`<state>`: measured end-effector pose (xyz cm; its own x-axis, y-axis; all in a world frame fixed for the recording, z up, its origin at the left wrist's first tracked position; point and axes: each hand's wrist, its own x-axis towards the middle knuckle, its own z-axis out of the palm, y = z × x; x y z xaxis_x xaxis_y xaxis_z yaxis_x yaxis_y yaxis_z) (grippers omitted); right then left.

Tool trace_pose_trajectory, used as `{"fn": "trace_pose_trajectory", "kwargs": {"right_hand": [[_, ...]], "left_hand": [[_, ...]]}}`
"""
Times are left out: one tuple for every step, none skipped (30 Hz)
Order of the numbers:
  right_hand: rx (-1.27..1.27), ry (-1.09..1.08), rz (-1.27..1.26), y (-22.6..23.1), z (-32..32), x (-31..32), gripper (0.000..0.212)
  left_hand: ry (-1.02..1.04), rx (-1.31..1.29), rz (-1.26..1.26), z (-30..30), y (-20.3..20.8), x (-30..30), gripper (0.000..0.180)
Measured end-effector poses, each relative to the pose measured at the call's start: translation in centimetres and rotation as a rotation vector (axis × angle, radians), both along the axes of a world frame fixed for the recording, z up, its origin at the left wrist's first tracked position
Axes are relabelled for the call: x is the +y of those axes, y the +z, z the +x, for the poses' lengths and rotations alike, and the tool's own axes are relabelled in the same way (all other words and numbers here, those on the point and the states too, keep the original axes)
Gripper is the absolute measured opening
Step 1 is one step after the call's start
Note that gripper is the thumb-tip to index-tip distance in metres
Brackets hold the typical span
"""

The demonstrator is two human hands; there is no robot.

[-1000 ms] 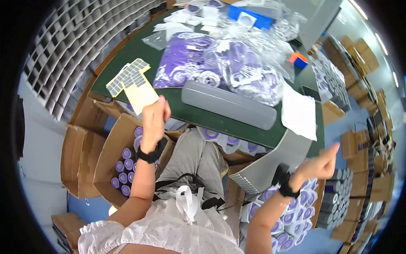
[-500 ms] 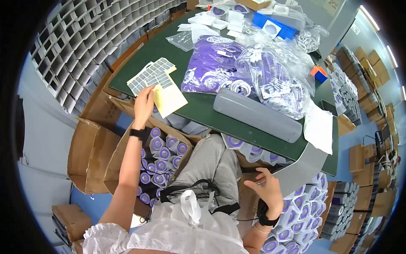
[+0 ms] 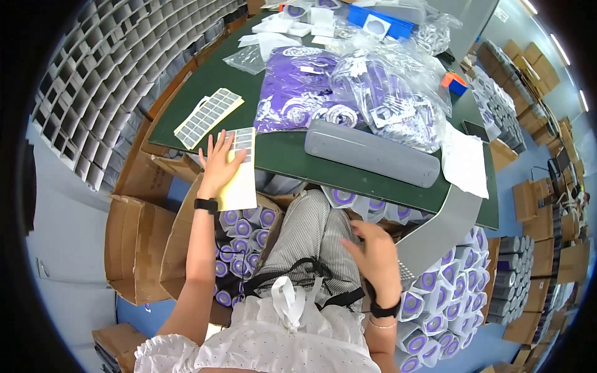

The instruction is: The person peels a sticker from a sheet, applies it to a gray electronic device, and wraps the device in a white foam sheet. They then place the wrapped device into a cardboard box and repeat the process with a second unit.

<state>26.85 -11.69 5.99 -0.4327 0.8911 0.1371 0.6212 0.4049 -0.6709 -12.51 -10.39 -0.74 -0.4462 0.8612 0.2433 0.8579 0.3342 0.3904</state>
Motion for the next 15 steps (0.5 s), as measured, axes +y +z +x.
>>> {"fn": "trace_pose_trajectory", "kwargs": {"right_hand": [[0.062,0.105,0.075,0.1,-1.2,0.2,0.033],[0.069,0.097,0.072,0.2,-2.5,0.3,0.033],[0.086,0.18,0.184,0.4,-3.5,0.4,0.03],[0.103,0.262,0.297,0.6,-4.4,0.6,0.027],[0.112,0.251,0.293,0.5,-5.4,0.8,0.027],[0.14,0.283,0.35,0.2,-6.3,1.0,0.025],[0.167,0.315,0.408,-0.1,-7.1,1.0,0.024],[0.175,0.308,0.41,-0.5,-8.0,1.0,0.024],[0.15,0.322,0.384,-0.9,-8.9,1.2,0.025],[0.125,0.336,0.36,-1.0,-9.7,1.3,0.026],[0.128,0.319,0.363,-1.1,-10.3,1.4,0.026],[0.176,0.293,0.446,-1.1,-10.7,1.4,0.028],[0.208,0.266,0.519,-1.4,-11.0,1.5,0.03],[0.224,0.301,0.526,-1.0,-10.8,1.2,0.038],[0.218,0.294,0.551,-0.6,-10.2,0.9,0.038]], "left_hand": [[-0.023,-0.007,-0.073,0.3,0.4,0.1,0.079],[-0.047,-0.029,-0.102,-0.3,0.2,-0.4,0.098],[-0.065,-0.023,-0.106,-0.5,0.0,-0.6,0.098],[-0.141,-0.025,-0.103,-0.6,-0.1,-0.9,0.103],[-0.207,-0.024,-0.101,-0.6,0.0,-1.5,0.11],[-0.202,-0.01,0.006,0.2,0.0,-1.8,0.099],[-0.213,-0.001,0.001,0.4,-0.3,-1.9,0.099],[-0.179,0.0,0.077,0.5,-0.9,-2.0,0.084],[-0.15,0.003,0.155,0.8,-0.6,-1.8,0.069],[-0.12,0.047,0.235,1.9,-0.6,-2.3,0.047],[-0.119,0.118,0.237,3.3,0.0,-2.7,0.042],[-0.148,0.08,0.233,5.2,1.4,-3.2,0.039],[-0.18,0.026,0.222,7.0,2.4,-3.6,0.036],[-0.214,-0.042,0.171,8.5,3.6,-4.5,0.034],[-0.248,-0.113,0.119,10.1,4.7,-5.3,0.032]]}}
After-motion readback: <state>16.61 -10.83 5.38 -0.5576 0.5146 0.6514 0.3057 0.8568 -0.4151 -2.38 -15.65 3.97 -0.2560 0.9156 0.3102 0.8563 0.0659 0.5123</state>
